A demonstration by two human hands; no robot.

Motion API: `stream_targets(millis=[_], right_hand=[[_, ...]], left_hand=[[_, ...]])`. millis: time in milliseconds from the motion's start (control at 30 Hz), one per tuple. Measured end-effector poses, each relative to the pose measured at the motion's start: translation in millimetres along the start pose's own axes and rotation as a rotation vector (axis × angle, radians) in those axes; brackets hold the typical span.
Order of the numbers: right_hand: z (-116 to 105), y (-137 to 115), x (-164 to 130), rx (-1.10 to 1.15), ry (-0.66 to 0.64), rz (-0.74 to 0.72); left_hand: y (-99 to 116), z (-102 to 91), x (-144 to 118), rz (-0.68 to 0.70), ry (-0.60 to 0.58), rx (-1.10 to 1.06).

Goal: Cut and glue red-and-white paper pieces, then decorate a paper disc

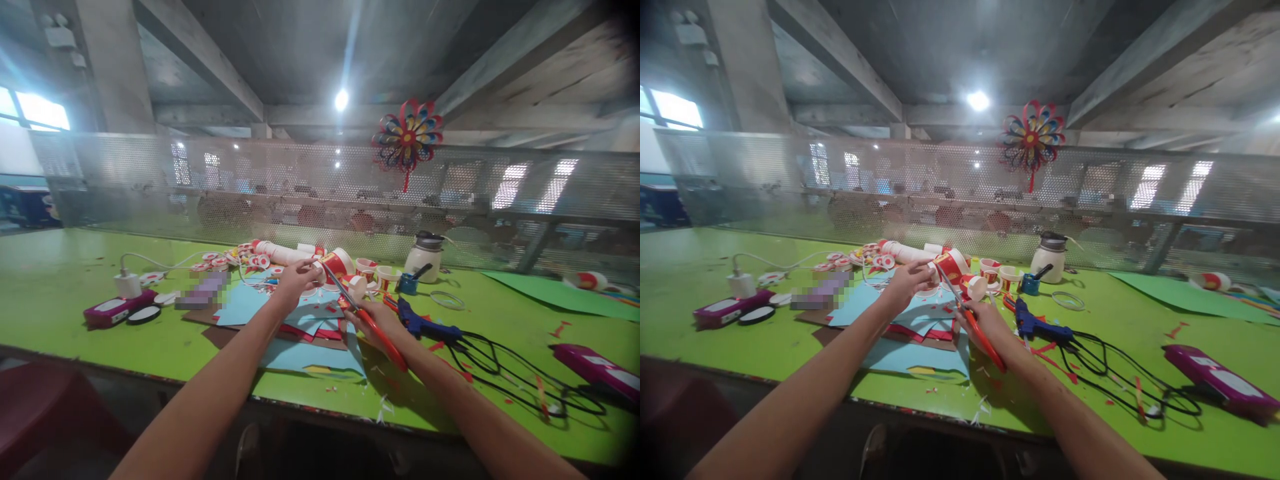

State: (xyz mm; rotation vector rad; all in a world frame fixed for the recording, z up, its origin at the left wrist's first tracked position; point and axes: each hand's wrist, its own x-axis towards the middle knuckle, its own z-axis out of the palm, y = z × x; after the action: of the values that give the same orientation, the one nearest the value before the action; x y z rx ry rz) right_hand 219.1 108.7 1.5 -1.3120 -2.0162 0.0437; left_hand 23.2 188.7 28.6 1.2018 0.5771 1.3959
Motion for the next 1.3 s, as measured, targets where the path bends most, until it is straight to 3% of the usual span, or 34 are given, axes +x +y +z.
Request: stream_targets(millis=[433, 767, 1300], right_hand=[[-2.8, -4.9, -2.7, 0.003, 0.006, -0.033], [-1.1, -1.8, -1.5, -0.017, -0.009, -0.001], [-1.0, -8.4, -4.5, -0.046, 0.019, 0.009]], left_hand=[[3.7, -1.4, 0.0, -0.022, -0.064, -0.046], [-2.7, -1.1, 2.4, 0.011, 0.025, 0.052], [-2.5, 1.2, 1.7, 0.029, 0.028, 0.038]])
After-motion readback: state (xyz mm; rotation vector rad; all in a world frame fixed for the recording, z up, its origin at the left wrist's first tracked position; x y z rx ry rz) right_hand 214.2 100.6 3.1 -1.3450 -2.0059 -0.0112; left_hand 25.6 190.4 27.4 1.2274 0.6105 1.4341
